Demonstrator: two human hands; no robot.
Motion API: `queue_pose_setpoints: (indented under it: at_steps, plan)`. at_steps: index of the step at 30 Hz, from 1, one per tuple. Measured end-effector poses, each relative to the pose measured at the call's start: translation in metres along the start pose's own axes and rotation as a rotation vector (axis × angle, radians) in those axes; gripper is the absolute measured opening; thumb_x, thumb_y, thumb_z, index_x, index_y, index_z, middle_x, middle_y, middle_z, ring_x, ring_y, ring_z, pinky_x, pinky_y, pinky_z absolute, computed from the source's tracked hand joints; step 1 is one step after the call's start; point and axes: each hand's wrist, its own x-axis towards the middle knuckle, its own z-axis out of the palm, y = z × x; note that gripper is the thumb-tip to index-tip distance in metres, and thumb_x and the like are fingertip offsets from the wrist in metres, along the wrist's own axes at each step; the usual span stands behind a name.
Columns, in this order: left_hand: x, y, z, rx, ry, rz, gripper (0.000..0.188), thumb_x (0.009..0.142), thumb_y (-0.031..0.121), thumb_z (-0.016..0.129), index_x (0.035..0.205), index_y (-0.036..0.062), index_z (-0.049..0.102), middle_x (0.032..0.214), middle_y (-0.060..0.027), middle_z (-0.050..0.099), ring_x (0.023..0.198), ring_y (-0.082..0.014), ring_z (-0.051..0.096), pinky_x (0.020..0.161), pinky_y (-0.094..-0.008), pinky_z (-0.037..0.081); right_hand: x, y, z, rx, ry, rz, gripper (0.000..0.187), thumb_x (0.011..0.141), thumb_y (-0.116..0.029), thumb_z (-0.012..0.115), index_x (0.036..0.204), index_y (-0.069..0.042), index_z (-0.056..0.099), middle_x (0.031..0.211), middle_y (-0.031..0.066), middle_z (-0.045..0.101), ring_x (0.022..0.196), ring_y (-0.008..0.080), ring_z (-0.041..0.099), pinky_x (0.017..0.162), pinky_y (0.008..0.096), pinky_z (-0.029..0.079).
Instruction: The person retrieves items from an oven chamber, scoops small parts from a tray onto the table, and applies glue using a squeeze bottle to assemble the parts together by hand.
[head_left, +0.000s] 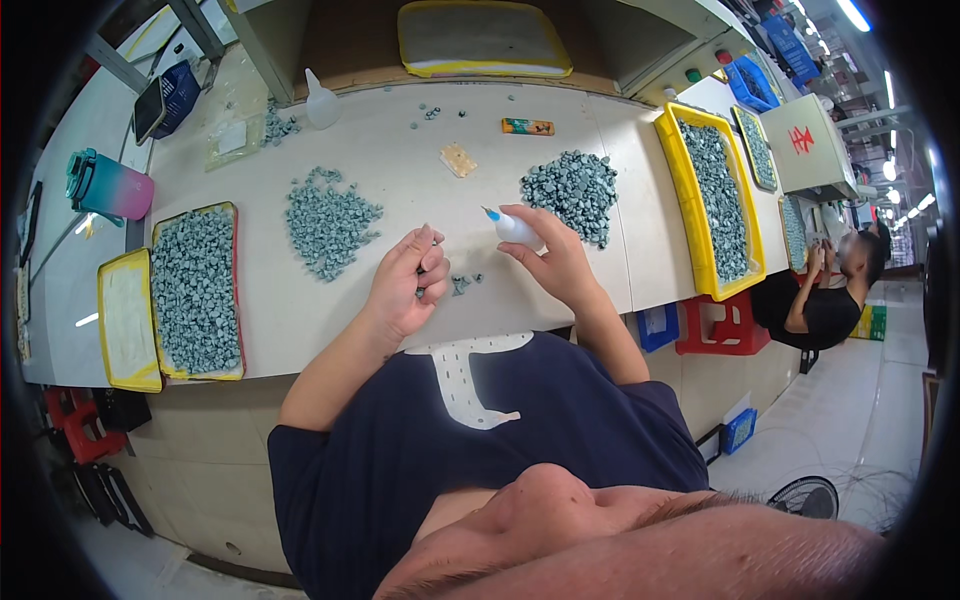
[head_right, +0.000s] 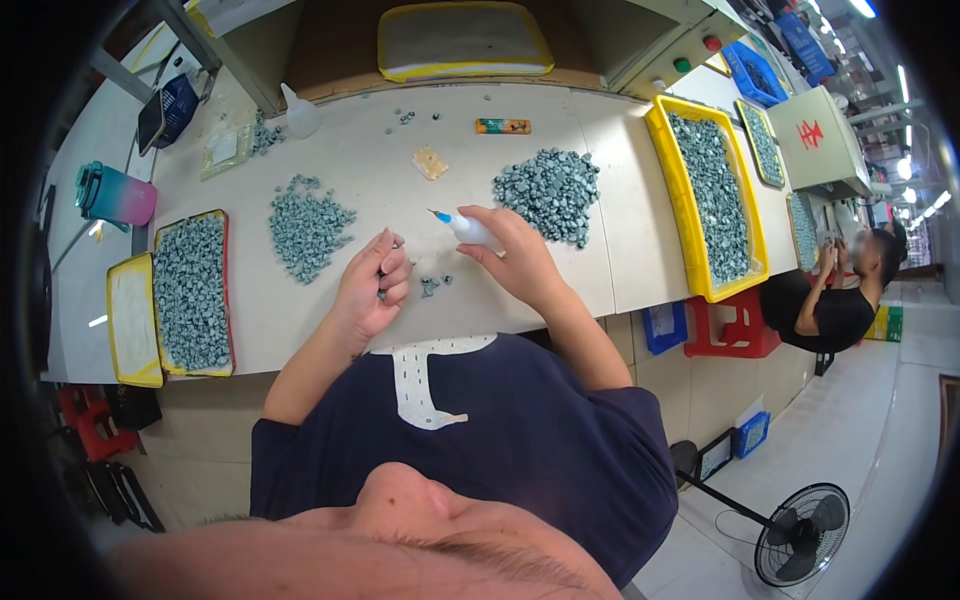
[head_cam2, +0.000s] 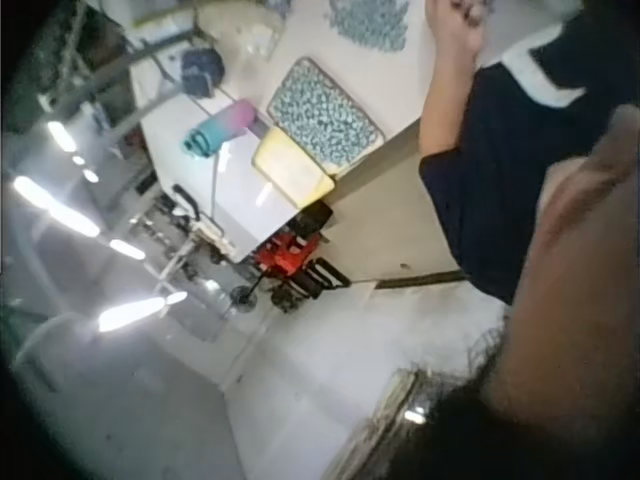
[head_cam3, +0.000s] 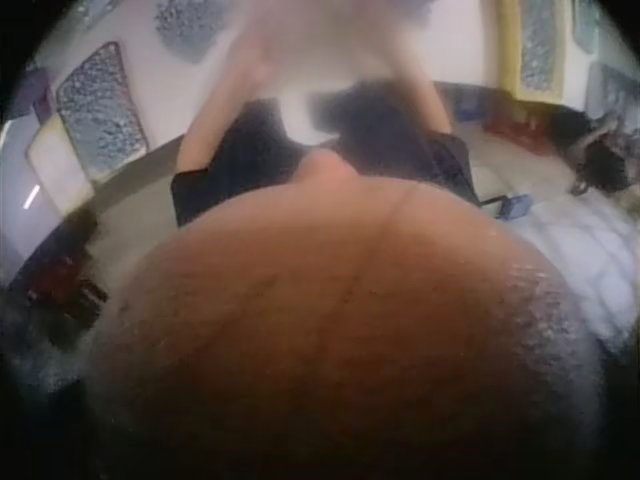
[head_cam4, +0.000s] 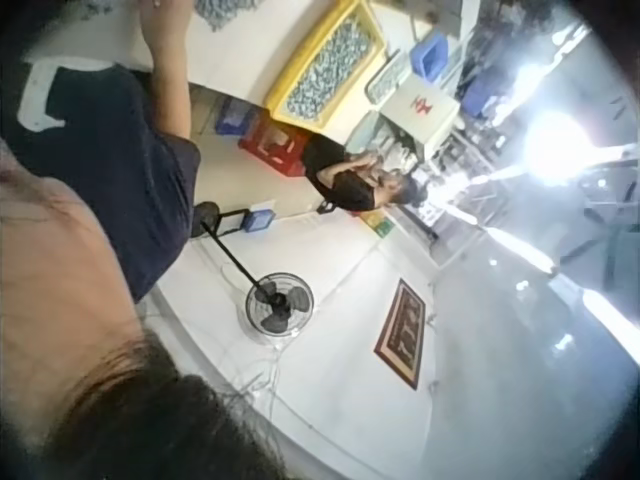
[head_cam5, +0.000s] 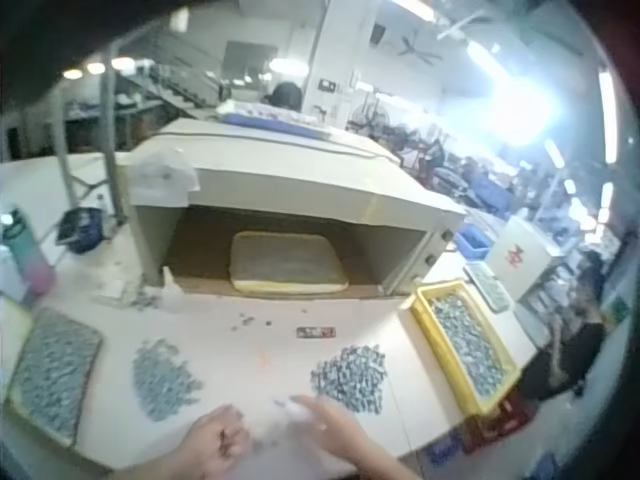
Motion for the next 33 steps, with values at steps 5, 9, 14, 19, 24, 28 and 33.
queue_pose_setpoints:
  at_steps: [5,9,14,19,24,28,33]
  plan:
    - [-0.001,-0.001,0.001,0.006,0.015,-0.01,0.022,0.099,0.03,0.053,0.094,0.0084,0.05,0.066,0.004,0.04,0.054,-0.0055,0.03,0.042,-0.0199,0.02,-0.002,-0.003,-0.003,-0.019,0.002,0.003,0.043,0.079,-0.018,0.075,0.118,-0.01,0.059,0.094,0.0112,0.063,0.087,0.0291,0.06,0.076,0.0366,0.049]
    - [0.001,-0.003,-0.001,0.048,-0.024,0.011,0.018,0.098,0.024,0.054,0.099,0.0067,0.052,0.073,0.0026,0.045,0.056,-0.005,0.032,0.044,-0.0193,0.024,-0.003,-0.004,-0.004,-0.009,0.015,-0.01,0.043,0.078,-0.017,0.075,0.118,-0.01,0.06,0.095,0.0112,0.063,0.088,0.029,0.06,0.076,0.0365,0.049]
    - [0.001,-0.001,0.0,0.055,-0.071,0.004,0.015,0.098,0.018,0.052,0.105,0.0042,0.053,0.084,-0.0006,0.05,0.059,-0.0048,0.034,0.046,-0.0184,0.026,-0.003,-0.004,-0.005,-0.02,0.003,-0.007,0.044,0.078,-0.016,0.076,0.118,-0.01,0.06,0.096,0.0114,0.063,0.088,0.0288,0.061,0.077,0.0363,0.049]
    - [0.0,-0.002,0.0,0.075,-0.069,-0.017,0.016,0.099,0.018,0.05,0.103,0.0036,0.053,0.087,-0.0029,0.051,0.059,-0.0054,0.034,0.046,-0.0185,0.026,-0.004,-0.003,-0.003,-0.033,0.026,-0.028,0.047,0.075,-0.012,0.078,0.119,-0.01,0.061,0.094,0.0107,0.063,0.084,0.0263,0.062,0.074,0.0331,0.049]
    - [0.0,-0.005,-0.003,0.055,-0.128,-0.03,0.017,0.099,0.02,0.051,0.1,0.0039,0.052,0.084,-0.0013,0.051,0.058,-0.0054,0.033,0.046,-0.0183,0.026,-0.004,-0.004,-0.006,-0.037,0.012,-0.015,0.048,0.074,-0.011,0.078,0.119,-0.01,0.061,0.095,0.0109,0.063,0.085,0.0267,0.062,0.074,0.0333,0.049]
    - [0.002,-0.004,-0.002,0.065,-0.046,-0.035,0.02,0.098,0.024,0.053,0.099,0.0043,0.053,0.08,0.001,0.05,0.056,-0.0046,0.032,0.046,-0.0185,0.025,-0.003,-0.007,-0.008,-0.041,0.055,-0.093,0.046,0.075,-0.008,0.075,0.119,-0.009,0.06,0.095,0.0114,0.063,0.087,0.0291,0.061,0.075,0.037,0.049]
    - [0.002,-0.004,-0.004,-0.019,-0.071,-0.093,0.023,0.098,0.026,0.053,0.097,0.0038,0.052,0.076,0.0013,0.048,0.057,-0.0042,0.031,0.046,-0.0188,0.024,-0.007,-0.012,-0.013,-0.141,0.037,-0.042,0.049,0.073,-0.009,0.076,0.118,-0.008,0.06,0.099,0.0108,0.065,0.087,0.0289,0.062,0.075,0.0368,0.049]
